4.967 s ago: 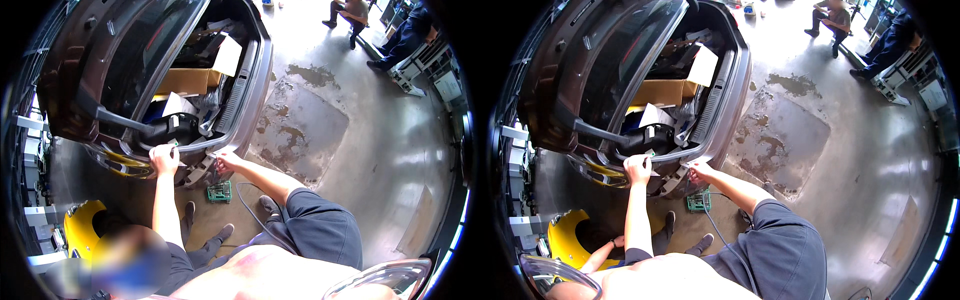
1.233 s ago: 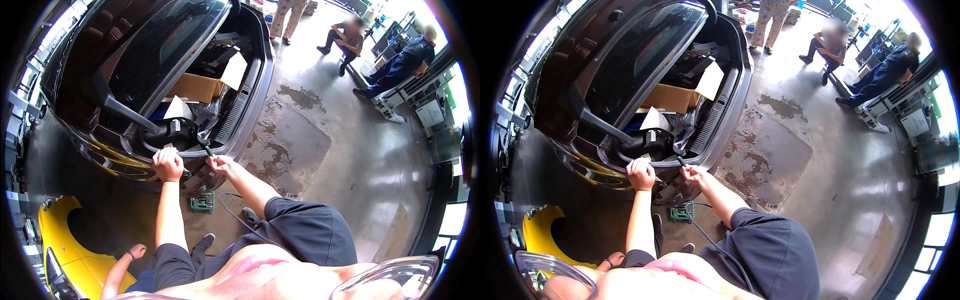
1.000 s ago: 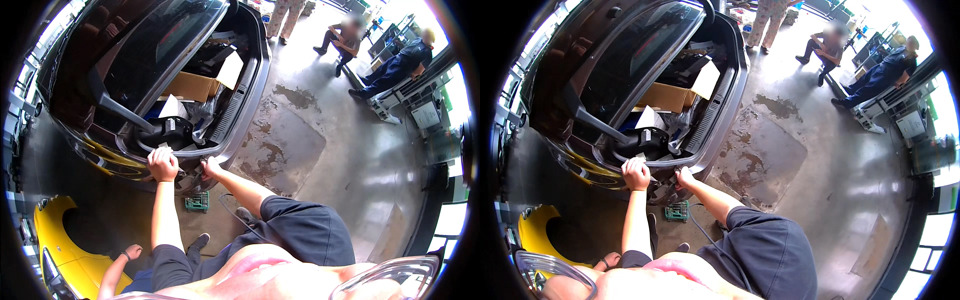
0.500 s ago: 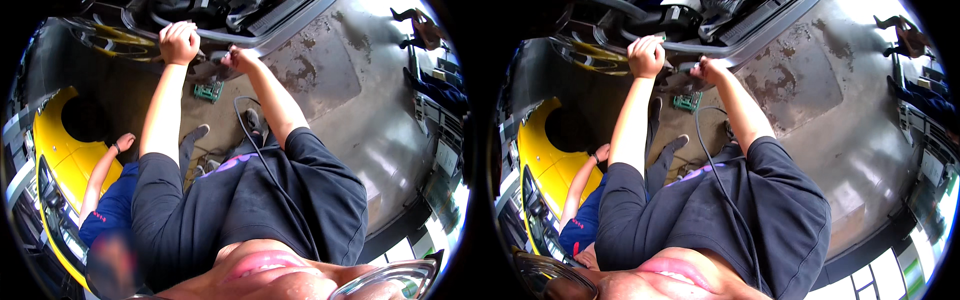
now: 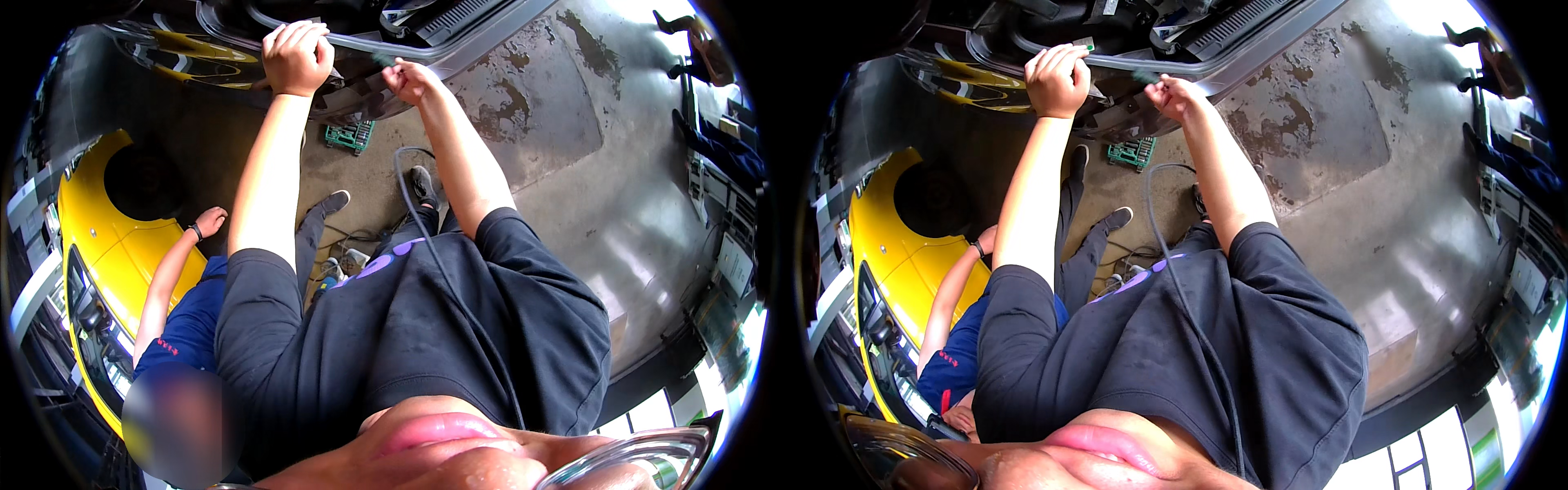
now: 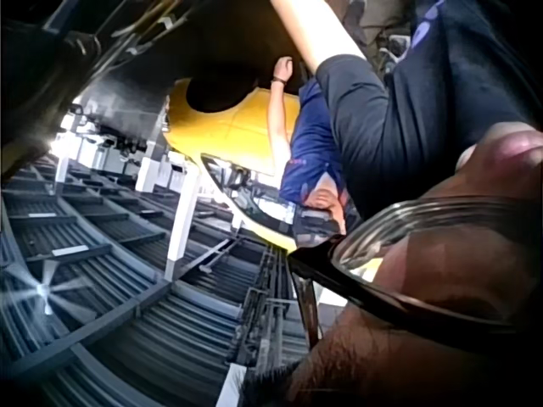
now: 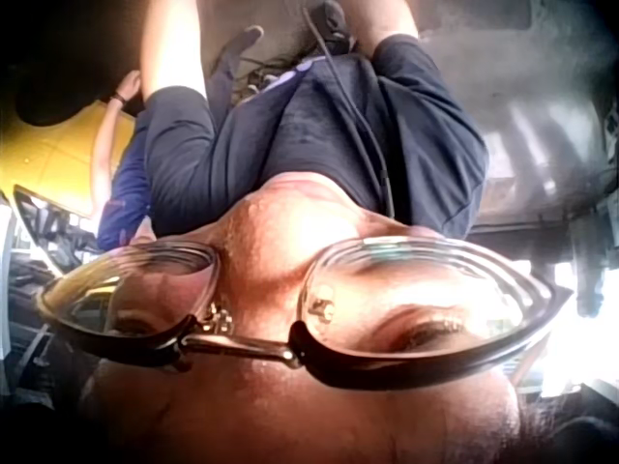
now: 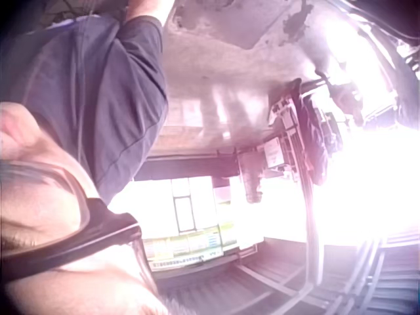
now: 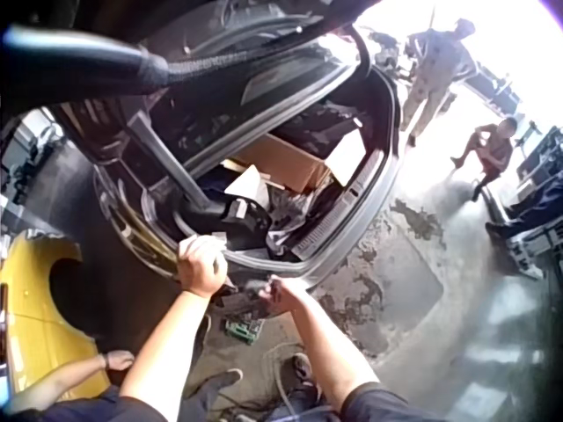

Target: The person removes a tail light assembly from a vehicle, disconnects the wiring, and then reconnects the wiring and begins reattaching the assembly to the vehicle body using a tool.

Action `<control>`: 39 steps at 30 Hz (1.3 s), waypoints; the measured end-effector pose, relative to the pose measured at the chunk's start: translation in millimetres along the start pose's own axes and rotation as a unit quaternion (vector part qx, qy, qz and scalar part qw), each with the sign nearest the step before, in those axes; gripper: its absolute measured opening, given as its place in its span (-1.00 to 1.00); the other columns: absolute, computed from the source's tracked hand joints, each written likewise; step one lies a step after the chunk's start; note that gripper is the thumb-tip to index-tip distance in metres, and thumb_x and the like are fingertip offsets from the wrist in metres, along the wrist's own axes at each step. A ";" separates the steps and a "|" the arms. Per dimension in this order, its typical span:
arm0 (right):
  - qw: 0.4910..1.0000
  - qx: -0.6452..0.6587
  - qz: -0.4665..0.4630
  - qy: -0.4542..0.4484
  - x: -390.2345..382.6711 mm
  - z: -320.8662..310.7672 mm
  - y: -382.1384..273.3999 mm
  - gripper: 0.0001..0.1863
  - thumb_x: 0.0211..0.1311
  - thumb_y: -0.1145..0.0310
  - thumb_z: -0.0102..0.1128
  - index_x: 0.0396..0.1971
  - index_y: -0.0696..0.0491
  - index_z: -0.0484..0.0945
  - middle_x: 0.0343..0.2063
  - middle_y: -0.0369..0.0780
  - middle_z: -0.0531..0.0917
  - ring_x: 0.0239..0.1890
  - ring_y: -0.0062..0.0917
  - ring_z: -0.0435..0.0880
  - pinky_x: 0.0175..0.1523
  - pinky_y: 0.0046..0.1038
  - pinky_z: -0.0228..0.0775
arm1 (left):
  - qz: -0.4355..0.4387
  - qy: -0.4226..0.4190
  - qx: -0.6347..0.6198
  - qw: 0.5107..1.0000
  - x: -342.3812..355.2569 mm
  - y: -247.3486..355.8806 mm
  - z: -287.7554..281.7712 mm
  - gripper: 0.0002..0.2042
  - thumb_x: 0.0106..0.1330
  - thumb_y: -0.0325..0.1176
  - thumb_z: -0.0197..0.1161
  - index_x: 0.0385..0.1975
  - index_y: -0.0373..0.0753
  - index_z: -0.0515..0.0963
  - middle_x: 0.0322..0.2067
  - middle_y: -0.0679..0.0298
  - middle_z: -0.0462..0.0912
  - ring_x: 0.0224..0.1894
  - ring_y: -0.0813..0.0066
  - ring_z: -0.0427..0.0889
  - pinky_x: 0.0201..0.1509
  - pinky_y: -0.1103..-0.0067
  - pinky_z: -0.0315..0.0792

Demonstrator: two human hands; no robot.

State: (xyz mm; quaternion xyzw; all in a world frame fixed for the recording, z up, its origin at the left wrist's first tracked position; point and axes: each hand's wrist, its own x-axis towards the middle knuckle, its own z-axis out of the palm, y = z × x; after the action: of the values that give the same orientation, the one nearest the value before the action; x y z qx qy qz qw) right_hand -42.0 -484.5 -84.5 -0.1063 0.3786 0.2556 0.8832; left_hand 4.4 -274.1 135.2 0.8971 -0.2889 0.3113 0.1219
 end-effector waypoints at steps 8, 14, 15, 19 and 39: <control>0.997 0.000 -0.028 0.071 -14.1 25.8 9.6 -0.69 0.58 0.25 0.07 -0.31 0.20 0.41 -0.56 -0.15 0.52 -0.46 -0.28 0.72 -0.29 -0.23 0.81 | -0.002 -0.001 0.000 1.000 -1.4 -3.9 -2.2 -0.84 0.20 -0.35 0.19 -0.39 -0.09 0.74 -0.26 0.39 0.81 -0.04 0.44 0.74 0.20 0.39 0.41; 0.842 -0.492 -0.082 0.203 -36.2 51.0 40.7 -0.62 0.51 0.29 0.17 -0.14 0.38 0.37 -0.39 0.06 0.67 -0.54 -0.07 0.74 -0.41 0.06 0.77 | -0.009 -0.003 0.008 1.000 -19.5 -11.0 0.3 -0.84 0.20 -0.35 0.20 -0.39 -0.08 0.74 -0.25 0.40 0.81 -0.04 0.44 0.74 0.20 0.39 0.41; 0.859 -0.458 -0.072 0.216 -21.1 47.0 43.4 -0.63 0.51 0.31 0.16 -0.10 0.38 0.35 -0.37 0.09 0.67 -0.55 -0.06 0.74 -0.42 0.07 0.76 | -0.003 -0.003 0.011 1.000 -13.8 -11.4 -5.2 -0.84 0.20 -0.35 0.20 -0.39 -0.07 0.74 -0.25 0.40 0.81 -0.04 0.45 0.74 0.20 0.39 0.41; 0.994 0.067 0.084 -0.006 3.3 2.2 -4.6 -0.74 0.58 0.31 0.05 -0.29 0.19 0.41 -0.59 -0.21 0.53 -0.50 -0.33 0.73 -0.31 -0.26 0.82 | 0.001 0.009 0.005 1.000 -1.2 -6.1 0.0 -0.83 0.22 -0.34 0.19 -0.39 -0.08 0.75 -0.25 0.39 0.82 -0.04 0.43 0.74 0.21 0.39 0.41; 0.928 -0.350 -0.078 0.101 -25.0 26.9 45.3 -0.79 0.56 0.34 0.04 -0.20 0.21 0.36 -0.55 -0.14 0.59 -0.46 -0.27 0.76 -0.29 -0.33 0.79 | 0.000 -0.028 0.030 0.999 -10.6 2.2 -22.0 -0.82 0.22 -0.32 0.18 -0.35 -0.04 0.76 -0.23 0.41 0.82 -0.04 0.44 0.75 0.21 0.39 0.42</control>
State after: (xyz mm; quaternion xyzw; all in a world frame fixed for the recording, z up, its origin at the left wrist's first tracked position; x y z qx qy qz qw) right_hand -64.1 -445.2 -47.6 -0.4628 0.3429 0.2899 0.7643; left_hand -14.5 -262.5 145.7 0.9087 -0.2822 0.2951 0.0867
